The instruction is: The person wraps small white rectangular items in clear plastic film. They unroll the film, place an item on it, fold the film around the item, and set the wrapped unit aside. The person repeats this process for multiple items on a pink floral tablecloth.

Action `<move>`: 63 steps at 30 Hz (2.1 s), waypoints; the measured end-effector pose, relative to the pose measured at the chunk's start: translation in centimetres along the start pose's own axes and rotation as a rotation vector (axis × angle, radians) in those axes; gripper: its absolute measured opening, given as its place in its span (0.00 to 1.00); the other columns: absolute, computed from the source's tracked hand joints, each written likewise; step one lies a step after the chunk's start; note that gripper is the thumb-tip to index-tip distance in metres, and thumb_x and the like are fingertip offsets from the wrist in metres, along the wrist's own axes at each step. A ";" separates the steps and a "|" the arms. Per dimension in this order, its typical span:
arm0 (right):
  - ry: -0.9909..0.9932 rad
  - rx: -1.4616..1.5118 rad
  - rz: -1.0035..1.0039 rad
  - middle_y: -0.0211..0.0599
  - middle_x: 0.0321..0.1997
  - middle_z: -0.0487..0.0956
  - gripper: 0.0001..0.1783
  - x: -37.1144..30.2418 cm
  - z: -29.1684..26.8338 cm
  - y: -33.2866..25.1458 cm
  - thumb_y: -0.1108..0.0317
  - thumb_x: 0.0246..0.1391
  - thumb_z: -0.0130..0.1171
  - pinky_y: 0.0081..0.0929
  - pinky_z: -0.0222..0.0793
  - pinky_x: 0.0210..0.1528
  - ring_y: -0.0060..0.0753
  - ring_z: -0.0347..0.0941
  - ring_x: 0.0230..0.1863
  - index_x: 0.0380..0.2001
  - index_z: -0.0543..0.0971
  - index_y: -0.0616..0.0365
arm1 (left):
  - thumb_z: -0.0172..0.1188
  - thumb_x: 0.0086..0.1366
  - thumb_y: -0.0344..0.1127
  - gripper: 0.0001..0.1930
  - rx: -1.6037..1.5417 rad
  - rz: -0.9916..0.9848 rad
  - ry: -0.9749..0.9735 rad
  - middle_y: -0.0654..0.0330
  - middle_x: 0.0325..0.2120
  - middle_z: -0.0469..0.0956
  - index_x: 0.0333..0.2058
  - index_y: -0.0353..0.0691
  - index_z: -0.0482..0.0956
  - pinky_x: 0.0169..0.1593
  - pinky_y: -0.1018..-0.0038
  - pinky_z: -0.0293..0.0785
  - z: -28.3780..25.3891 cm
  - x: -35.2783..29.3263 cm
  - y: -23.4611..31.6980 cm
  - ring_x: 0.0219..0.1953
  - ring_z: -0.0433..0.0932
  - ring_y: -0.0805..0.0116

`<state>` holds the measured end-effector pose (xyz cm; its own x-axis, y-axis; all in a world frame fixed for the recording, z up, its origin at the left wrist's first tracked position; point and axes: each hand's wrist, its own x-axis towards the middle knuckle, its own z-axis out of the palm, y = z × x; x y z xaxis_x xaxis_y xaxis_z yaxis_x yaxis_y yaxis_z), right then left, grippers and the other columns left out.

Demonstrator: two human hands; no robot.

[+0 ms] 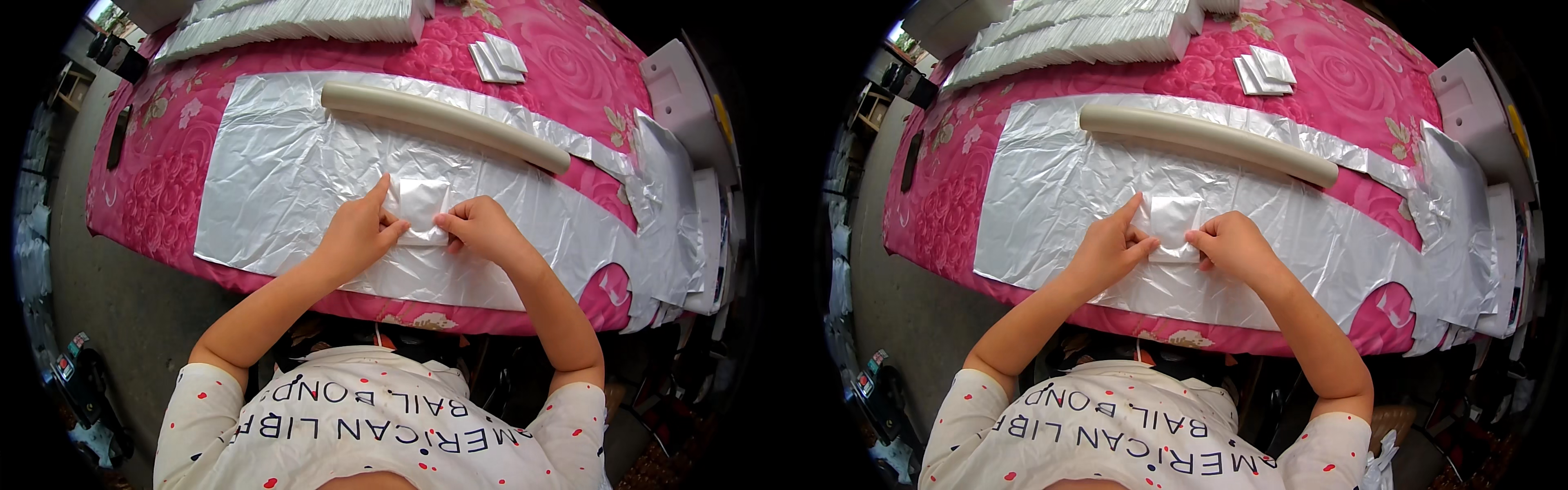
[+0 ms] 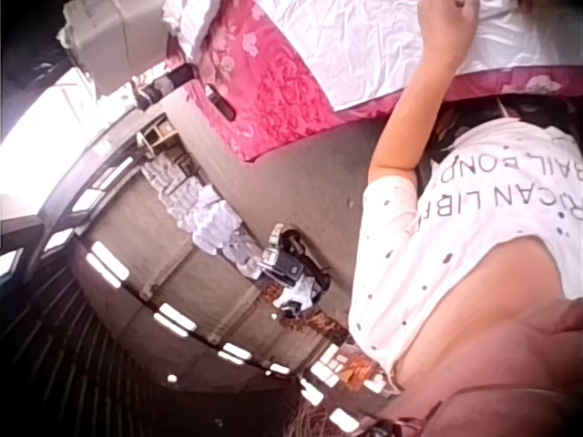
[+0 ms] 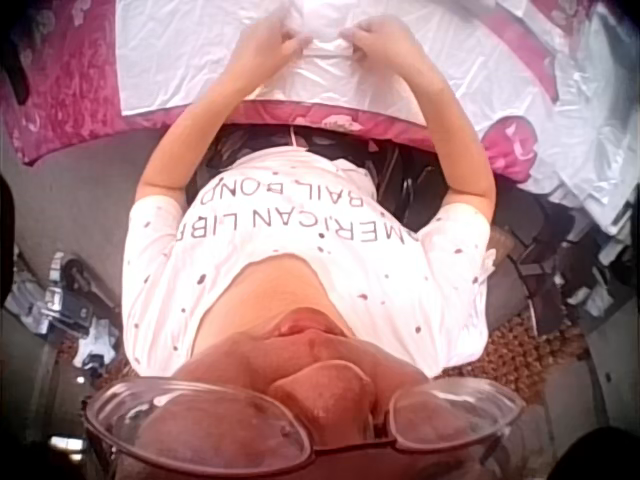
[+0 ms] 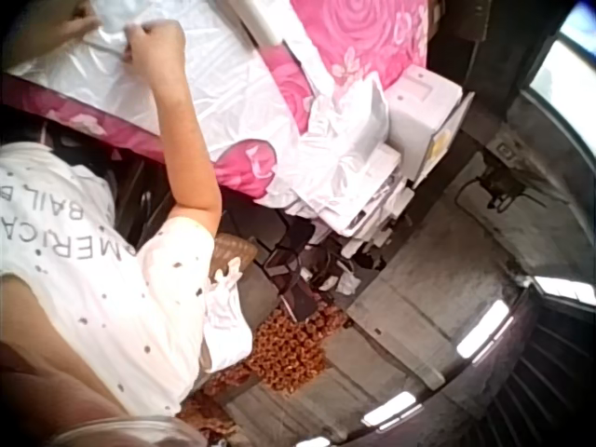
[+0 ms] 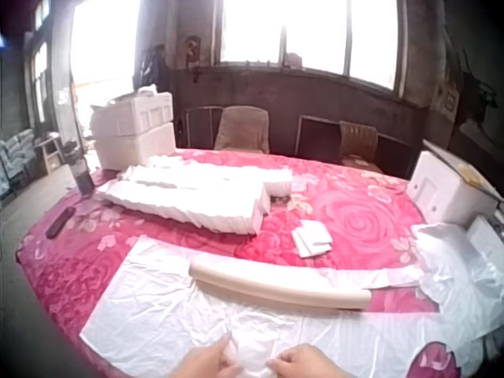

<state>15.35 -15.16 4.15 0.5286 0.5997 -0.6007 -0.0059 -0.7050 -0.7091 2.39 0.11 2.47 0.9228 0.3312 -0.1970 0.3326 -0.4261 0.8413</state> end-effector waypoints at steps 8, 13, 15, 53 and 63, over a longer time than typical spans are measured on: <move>-0.050 0.006 0.022 0.30 0.17 0.75 0.16 0.5 -0.4 -0.1 0.60 0.52 0.57 0.17 0.61 0.19 0.19 0.73 0.18 0.20 0.78 0.62 | 0.60 0.54 0.30 0.32 0.275 0.335 0.148 0.47 0.48 0.68 0.56 0.27 0.59 0.47 0.70 0.69 0.1 -0.5 0.1 0.47 0.71 0.59; -0.071 -0.033 -0.026 0.35 0.16 0.76 0.17 0.8 -0.6 0.0 0.60 0.51 0.57 0.20 0.67 0.22 0.24 0.76 0.19 0.19 0.78 0.65 | 0.60 0.54 0.40 0.36 0.480 0.595 0.072 0.44 0.59 0.54 0.57 0.27 0.56 0.62 0.60 0.52 3.3 -0.4 0.0 0.63 0.51 0.48; -0.053 0.013 -0.026 0.35 0.16 0.76 0.18 0.9 -0.4 0.4 0.60 0.51 0.57 0.20 0.67 0.22 0.25 0.76 0.19 0.18 0.78 0.65 | 0.59 0.54 0.48 0.41 0.604 0.531 0.056 0.43 0.61 0.51 0.59 0.27 0.52 0.64 0.58 0.47 4.3 -0.3 0.2 0.65 0.46 0.48; -0.161 -0.312 -0.906 0.55 0.67 0.47 0.31 -3.1 17.3 -2.0 0.53 0.57 0.47 0.49 0.30 0.67 0.55 0.35 0.69 0.59 0.59 0.61 | 0.52 0.62 0.31 0.10 -0.784 -0.582 -0.088 0.54 0.35 0.79 0.36 0.30 0.78 0.42 0.76 0.72 -2.5 -15.5 -8.0 0.38 0.77 0.69; -0.130 -0.314 -1.133 0.34 0.41 0.74 0.07 -1.0 6.4 -1.5 0.72 0.43 0.62 0.41 0.58 0.56 0.44 0.64 0.52 0.27 0.74 0.57 | 0.61 0.51 0.26 0.11 -0.026 0.024 0.013 0.55 0.26 0.80 0.36 0.35 0.79 0.34 0.79 0.74 -4.6 -12.7 -2.3 0.27 0.79 0.71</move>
<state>9.38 -12.28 3.42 0.0075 0.9638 0.2665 0.6288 0.2027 -0.7507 -11.01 0.73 5.34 0.9277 0.3319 -0.1707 0.3054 -0.4120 0.8585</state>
